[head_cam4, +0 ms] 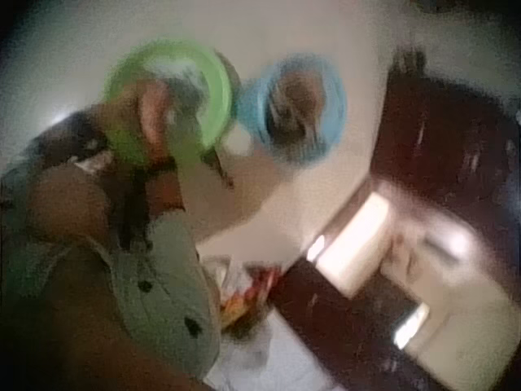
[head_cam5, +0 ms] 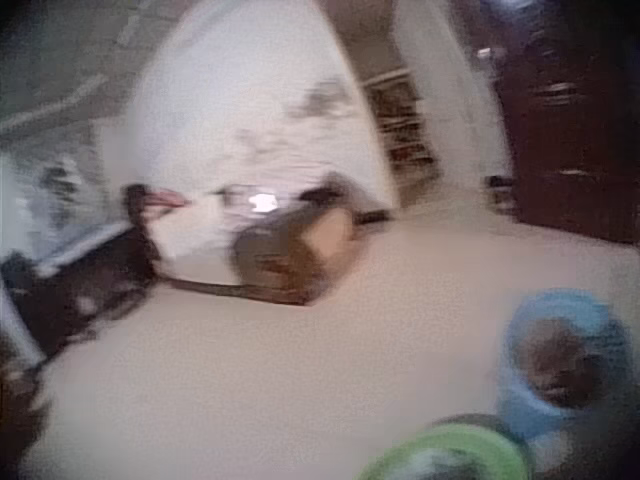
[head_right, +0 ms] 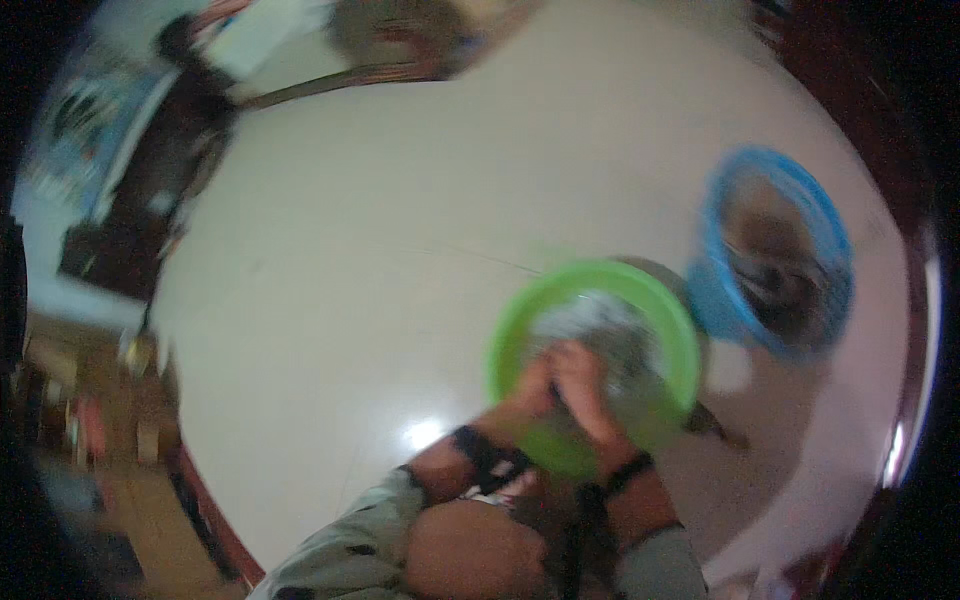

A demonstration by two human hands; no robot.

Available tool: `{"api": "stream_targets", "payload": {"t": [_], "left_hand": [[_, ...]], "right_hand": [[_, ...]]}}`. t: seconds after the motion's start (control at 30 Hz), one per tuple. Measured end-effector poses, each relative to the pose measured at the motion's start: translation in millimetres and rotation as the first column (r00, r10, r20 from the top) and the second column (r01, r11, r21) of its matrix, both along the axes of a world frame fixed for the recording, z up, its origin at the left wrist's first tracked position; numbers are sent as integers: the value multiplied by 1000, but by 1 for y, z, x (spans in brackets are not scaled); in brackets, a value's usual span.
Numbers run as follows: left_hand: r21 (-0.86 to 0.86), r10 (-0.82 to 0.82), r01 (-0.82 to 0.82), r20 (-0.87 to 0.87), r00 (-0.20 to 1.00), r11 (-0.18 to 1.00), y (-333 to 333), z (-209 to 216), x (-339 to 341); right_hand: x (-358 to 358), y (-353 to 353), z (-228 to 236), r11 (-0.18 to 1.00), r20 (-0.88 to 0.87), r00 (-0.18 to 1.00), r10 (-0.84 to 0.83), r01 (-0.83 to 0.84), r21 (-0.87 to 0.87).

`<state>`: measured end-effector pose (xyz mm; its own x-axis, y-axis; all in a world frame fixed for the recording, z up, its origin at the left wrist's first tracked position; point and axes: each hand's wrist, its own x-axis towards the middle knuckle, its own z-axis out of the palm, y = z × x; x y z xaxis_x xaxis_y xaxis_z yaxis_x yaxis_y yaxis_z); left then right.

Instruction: The person scrapes the floor using a scraper and wipes it with a cloth.

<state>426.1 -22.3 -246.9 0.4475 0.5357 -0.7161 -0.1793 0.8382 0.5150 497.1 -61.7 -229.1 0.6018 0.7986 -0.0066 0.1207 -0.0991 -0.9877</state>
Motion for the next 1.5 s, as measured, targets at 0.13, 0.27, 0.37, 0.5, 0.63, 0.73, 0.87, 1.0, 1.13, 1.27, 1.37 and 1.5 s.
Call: {"api": "stream_targets", "payload": {"t": [0.13, 0.27, 0.37, 0.5, 0.63, 0.73, 0.87, 1.0, 1.13, 1.27, 1.37, 1.5], "left_hand": [[-89, -138, 134, -34, 990, 987, -10, 3, 37], [87, -57, 84, -274, 960, 993, 1, -14, 54], [197, 40, 26, -326, 945, 980, 13, -104, -16], [243, 95, -17, -312, 945, 970, 0, -96, 14], [-6, 25, -26, -111, 993, 1000, 0, -57, 36], [-137, 107, -122, -110, 988, 983, 14, -18, 25], [64, -2, -13, 236, 972, 998, 9, 52, -13], [771, -133, 106, -28, 991, 628, 4, -15, 0], [-20, -62, 66, 157, 986, 998, -5, 0, 36], [-128, -103, 103, 4, 995, 986, -1, -24, 22], [-61, -22, 24, 31, 999, 998, 0, -11, 30], [32, 9, -4, -174, 985, 999, 7, -40, 15]], "right_hand": [[78, -21, -58, 933, 71, 996, 55, -26, -358], [149, -56, -150, 889, -72, 951, -302, 253, -381], [60, -34, -112, 861, 554, 831, -55, 320, -395], [78, -30, -48, 705, 288, 752, 594, -313, -637], [92, -35, -62, 930, -356, 906, -228, 95, -356], [49, -22, -28, 982, -372, 925, 83, -139, -126], [-5, -26, 54, 939, 265, 902, 340, -313, -140], [-16, -14, 66, 960, 553, 785, 279, -213, -183], [29, 7, 24, 938, 534, 842, 82, 116, -327], [48, 18, 0, 831, 218, 954, 205, -52, -553], [95, -7, -60, 790, 165, 964, 208, -66, -609], [105, -48, -111, 753, 225, 971, -83, 209, -624]]}}
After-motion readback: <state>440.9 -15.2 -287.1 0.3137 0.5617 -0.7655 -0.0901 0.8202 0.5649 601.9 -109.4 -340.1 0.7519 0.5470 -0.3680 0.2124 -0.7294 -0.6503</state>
